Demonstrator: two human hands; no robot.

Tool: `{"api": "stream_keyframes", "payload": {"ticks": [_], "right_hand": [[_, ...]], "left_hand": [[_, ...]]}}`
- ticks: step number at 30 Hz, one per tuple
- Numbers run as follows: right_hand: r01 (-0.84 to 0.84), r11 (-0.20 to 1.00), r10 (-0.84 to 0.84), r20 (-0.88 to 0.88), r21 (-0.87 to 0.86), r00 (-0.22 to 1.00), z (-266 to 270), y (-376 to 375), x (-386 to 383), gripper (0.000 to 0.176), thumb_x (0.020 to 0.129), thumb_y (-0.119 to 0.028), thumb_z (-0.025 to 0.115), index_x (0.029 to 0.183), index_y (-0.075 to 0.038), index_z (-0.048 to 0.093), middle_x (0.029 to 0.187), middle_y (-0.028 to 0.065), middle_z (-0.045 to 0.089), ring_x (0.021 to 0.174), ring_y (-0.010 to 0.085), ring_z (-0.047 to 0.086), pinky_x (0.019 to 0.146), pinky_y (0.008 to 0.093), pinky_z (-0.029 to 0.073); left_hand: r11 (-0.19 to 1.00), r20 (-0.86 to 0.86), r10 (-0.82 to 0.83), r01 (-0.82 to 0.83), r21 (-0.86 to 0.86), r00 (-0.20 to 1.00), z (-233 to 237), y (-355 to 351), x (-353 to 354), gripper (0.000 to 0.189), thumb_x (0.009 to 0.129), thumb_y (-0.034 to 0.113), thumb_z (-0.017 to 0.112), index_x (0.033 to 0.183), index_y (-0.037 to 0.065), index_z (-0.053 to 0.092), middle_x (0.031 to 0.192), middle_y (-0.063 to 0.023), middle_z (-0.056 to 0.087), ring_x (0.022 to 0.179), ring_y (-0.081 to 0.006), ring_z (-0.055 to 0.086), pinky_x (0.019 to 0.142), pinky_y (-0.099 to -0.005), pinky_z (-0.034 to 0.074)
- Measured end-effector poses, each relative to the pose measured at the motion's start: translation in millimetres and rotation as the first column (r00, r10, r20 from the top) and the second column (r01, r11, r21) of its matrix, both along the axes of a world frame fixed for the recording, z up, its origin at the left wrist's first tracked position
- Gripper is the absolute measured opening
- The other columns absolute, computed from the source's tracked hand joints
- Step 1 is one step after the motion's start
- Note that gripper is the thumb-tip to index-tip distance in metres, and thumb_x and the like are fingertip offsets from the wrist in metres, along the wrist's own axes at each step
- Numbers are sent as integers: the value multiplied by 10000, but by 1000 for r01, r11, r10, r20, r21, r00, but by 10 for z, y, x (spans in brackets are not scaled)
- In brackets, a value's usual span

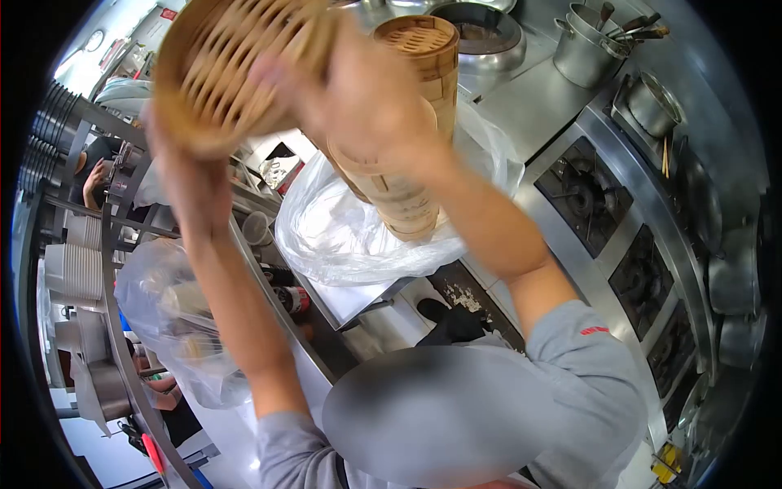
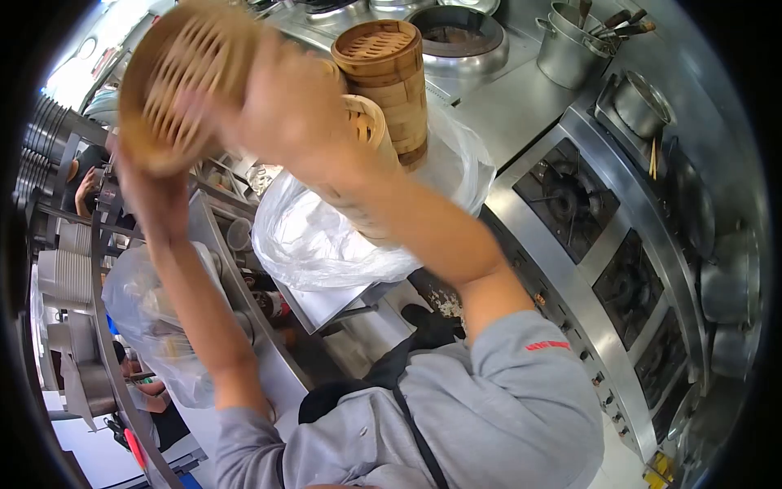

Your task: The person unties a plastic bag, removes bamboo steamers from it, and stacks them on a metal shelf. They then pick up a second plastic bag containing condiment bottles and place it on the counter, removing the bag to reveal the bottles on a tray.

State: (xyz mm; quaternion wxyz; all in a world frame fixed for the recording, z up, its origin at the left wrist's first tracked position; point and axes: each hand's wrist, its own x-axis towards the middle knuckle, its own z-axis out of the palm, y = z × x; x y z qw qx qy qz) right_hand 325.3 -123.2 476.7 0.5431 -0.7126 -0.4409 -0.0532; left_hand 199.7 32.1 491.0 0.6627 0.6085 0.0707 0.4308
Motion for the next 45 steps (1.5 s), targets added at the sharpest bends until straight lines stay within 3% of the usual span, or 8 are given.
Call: {"api": "stream_keyframes", "payload": {"ticks": [2, 6, 9, 14, 27, 33, 39, 45], "right_hand": [[241, 970, -240, -35, 15, 970, 311, -225, 313, 669, 920, -609, 464, 1191, -14, 603, 1036, 226, 683, 1012, 379, 654, 875, 436, 514], [351, 924, -363, -59, -151, 930, 220, -224, 1375, 932, 907, -725, 297, 1388, 68, 389, 1239, 350, 552, 1233, 444, 503, 1052, 458, 382], [461, 855, -491, -86, -237, 867, -20, -151, 1757, 990, 891, -752, 277, 1362, 109, 409, 1266, 365, 523, 1237, 458, 492, 1053, 454, 379], [493, 825, -536, -105, -276, 838, -295, -166, 1960, 1048, 871, -777, 279, 1286, 170, 446, 1188, 393, 553, 1187, 469, 527, 1030, 462, 398], [481, 843, -513, -92, -240, 853, -328, -236, 1817, 900, 898, -731, 306, 1203, 90, 514, 1050, 354, 628, 1051, 496, 588, 944, 500, 443], [215, 919, -65, -410, 330, 910, -1340, -343, 2257, 971, 762, -594, 713, 1428, 10, 349, 1231, 227, 600, 1107, 323, 600, 971, 407, 455], [188, 973, -199, 80, 132, 977, -2338, -303, 2150, 1257, 575, -338, 905, 1500, 29, 138, 1465, 292, 340, 1339, 389, 393, 1075, 432, 354], [332, 936, -347, 142, 119, 927, -2394, -7, 2011, 1420, 473, -346, 933, 1498, 44, 31, 1465, 325, 283, 1343, 479, 323, 1083, 500, 325]], "left_hand": [[989, -174, -37, 61, 133, 984, 168, -22, 645, 582, 992, 545, 373, 1374, 111, 432, 1347, -148, 505, 1202, -274, 520, 1013, -520, 419], [893, -448, -417, 448, -40, 791, 278, -122, 1612, 870, 915, 721, 331, 1446, 34, 384, 1439, -208, 426, 1304, -365, 413, 1056, -485, 347], [920, -616, -317, 392, -14, 721, 125, 25, 2268, 924, 900, 766, 216, 1464, 46, 348, 1472, -225, 381, 1315, -418, 401, 1023, -542, 390], [960, -529, -221, 278, 28, 819, -199, 117, 2614, 810, 925, 679, 352, 1502, 112, 303, 1459, -244, 386, 1307, -454, 383, 1097, -560, 269], [940, -679, -224, 339, 39, 699, -218, 319, 2559, 774, 891, 716, 370, 1331, 94, 509, 1255, -137, 571, 1042, -295, 541, 918, -449, 398], [854, -456, -519, 429, -294, 722, -355, 561, 2940, 623, 968, 562, 370, 1350, 89, 510, 1355, -163, 537, 1196, -327, 533, 1052, -528, 378], [830, -439, -556, 494, -259, 706, -951, 988, 3549, 577, 942, 512, 457, 1308, 74, 539, 1295, -175, 565, 1104, -291, 588, 918, -459, 511], [830, -485, -552, 500, -246, 678, -1007, 998, 3716, 647, 931, 562, 407, 1342, 69, 491, 1333, -185, 521, 1144, -320, 549, 940, -490, 481]]}}
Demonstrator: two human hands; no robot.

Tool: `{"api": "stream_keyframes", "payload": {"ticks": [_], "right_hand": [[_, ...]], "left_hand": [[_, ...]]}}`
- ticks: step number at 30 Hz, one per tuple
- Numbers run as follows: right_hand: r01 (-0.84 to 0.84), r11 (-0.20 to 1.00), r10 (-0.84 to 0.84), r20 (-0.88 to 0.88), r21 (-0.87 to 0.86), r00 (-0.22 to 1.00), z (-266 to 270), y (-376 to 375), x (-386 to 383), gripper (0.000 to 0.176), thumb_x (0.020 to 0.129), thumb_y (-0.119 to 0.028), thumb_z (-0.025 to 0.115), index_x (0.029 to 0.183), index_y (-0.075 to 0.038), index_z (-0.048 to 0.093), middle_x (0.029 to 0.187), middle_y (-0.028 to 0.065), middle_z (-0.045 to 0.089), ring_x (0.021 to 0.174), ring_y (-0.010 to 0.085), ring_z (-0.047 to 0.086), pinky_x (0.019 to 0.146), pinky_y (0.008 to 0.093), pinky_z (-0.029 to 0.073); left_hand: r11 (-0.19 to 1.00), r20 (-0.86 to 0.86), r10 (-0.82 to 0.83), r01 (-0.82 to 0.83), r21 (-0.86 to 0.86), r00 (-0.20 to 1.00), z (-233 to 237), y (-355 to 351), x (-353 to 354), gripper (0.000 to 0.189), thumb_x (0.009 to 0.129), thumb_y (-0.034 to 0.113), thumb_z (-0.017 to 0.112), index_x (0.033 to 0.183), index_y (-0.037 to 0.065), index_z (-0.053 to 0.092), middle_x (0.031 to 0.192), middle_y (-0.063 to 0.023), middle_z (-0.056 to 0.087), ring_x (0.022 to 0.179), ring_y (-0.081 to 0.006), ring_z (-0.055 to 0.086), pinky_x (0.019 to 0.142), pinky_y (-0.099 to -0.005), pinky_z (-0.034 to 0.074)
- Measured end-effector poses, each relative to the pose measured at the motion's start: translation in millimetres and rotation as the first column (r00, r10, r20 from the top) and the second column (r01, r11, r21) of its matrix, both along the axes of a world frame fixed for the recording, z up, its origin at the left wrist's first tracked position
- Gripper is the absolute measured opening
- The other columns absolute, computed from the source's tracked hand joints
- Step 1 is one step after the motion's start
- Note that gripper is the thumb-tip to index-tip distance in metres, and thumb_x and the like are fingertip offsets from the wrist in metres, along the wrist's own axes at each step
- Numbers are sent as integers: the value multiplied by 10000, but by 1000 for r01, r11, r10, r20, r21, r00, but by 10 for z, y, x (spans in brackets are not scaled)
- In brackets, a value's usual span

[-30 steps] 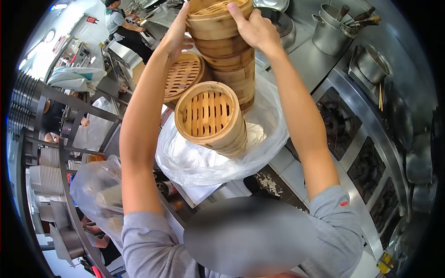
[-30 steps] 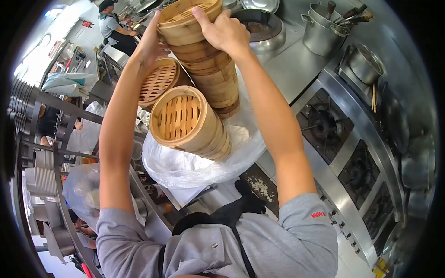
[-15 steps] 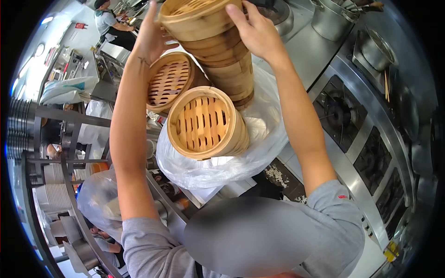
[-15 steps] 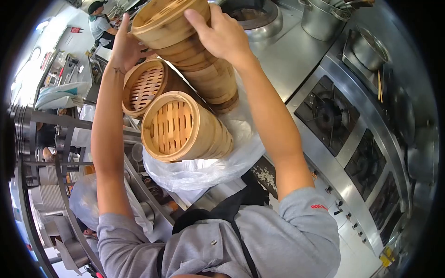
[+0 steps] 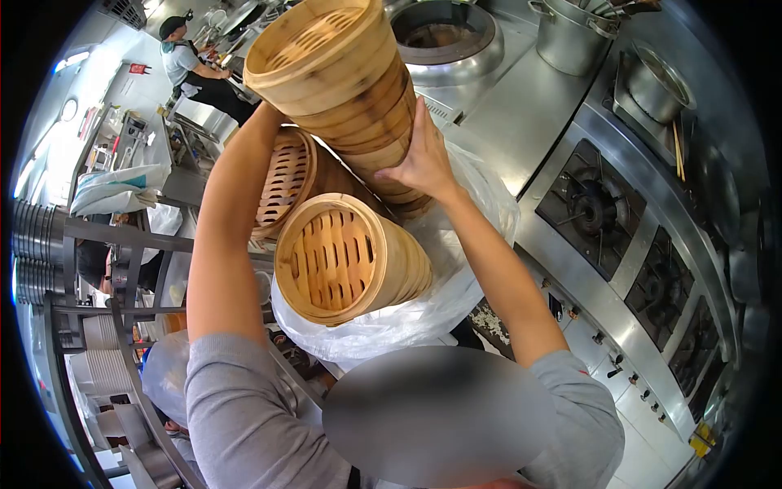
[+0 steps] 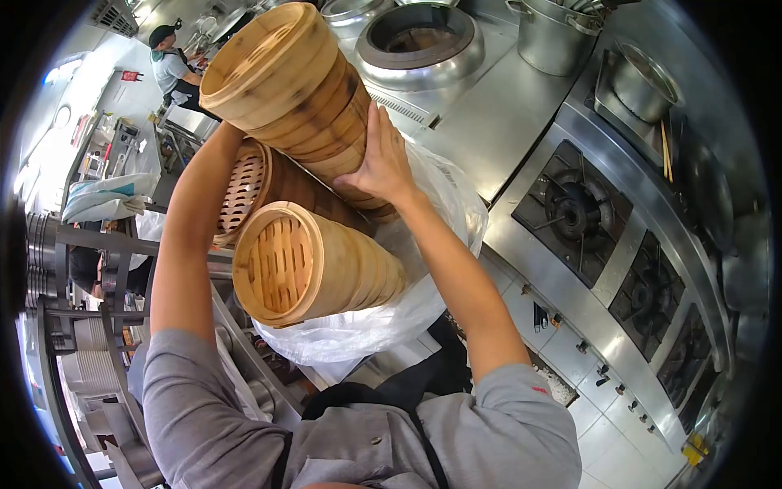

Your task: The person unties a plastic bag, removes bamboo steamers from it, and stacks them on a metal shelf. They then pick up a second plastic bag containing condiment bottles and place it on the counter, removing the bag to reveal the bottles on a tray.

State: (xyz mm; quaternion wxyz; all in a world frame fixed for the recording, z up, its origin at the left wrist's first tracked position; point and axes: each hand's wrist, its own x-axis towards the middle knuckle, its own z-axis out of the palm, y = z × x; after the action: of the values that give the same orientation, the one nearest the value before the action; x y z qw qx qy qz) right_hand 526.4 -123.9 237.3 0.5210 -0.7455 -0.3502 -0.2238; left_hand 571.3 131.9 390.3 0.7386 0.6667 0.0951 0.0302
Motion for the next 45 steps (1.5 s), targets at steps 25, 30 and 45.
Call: {"api": "stream_keyframes", "payload": {"ticks": [25, 30, 45], "right_hand": [[-588, 779, 533, 264, 219, 804, 2562, -4, -2, 1264, 560, -209, 929, 1502, -13, 110, 1428, 181, 403, 1318, 283, 417, 1109, 371, 341], [-642, 720, 660, 24, 264, 750, 3201, 67, -623, 1209, 576, -187, 928, 1486, 5, 156, 1398, 177, 446, 1300, 263, 435, 1093, 375, 363], [-974, 101, 970, 199, 201, 142, 4356, 1113, -3360, 989, 684, -503, 800, 1420, -10, 360, 1287, 188, 530, 1166, 295, 566, 989, 394, 442]], "left_hand": [[882, 156, -350, 269, 388, 924, 2187, -213, -1072, 942, 886, 770, 198, 1482, 47, 293, 1493, -227, 338, 1313, -442, 387, 1032, -619, 358], [872, 151, -429, 365, 326, 890, 2649, 37, -2112, 1093, 796, 862, 152, 1506, 35, 229, 1529, -218, 283, 1356, -449, 331, 1023, -658, 354], [424, 224, 601, -544, 724, 767, 3959, -1181, -6543, 1056, 804, 871, 232, 1466, 52, 319, 1284, -299, 503, 983, -419, 630, 838, -519, 535]]}}
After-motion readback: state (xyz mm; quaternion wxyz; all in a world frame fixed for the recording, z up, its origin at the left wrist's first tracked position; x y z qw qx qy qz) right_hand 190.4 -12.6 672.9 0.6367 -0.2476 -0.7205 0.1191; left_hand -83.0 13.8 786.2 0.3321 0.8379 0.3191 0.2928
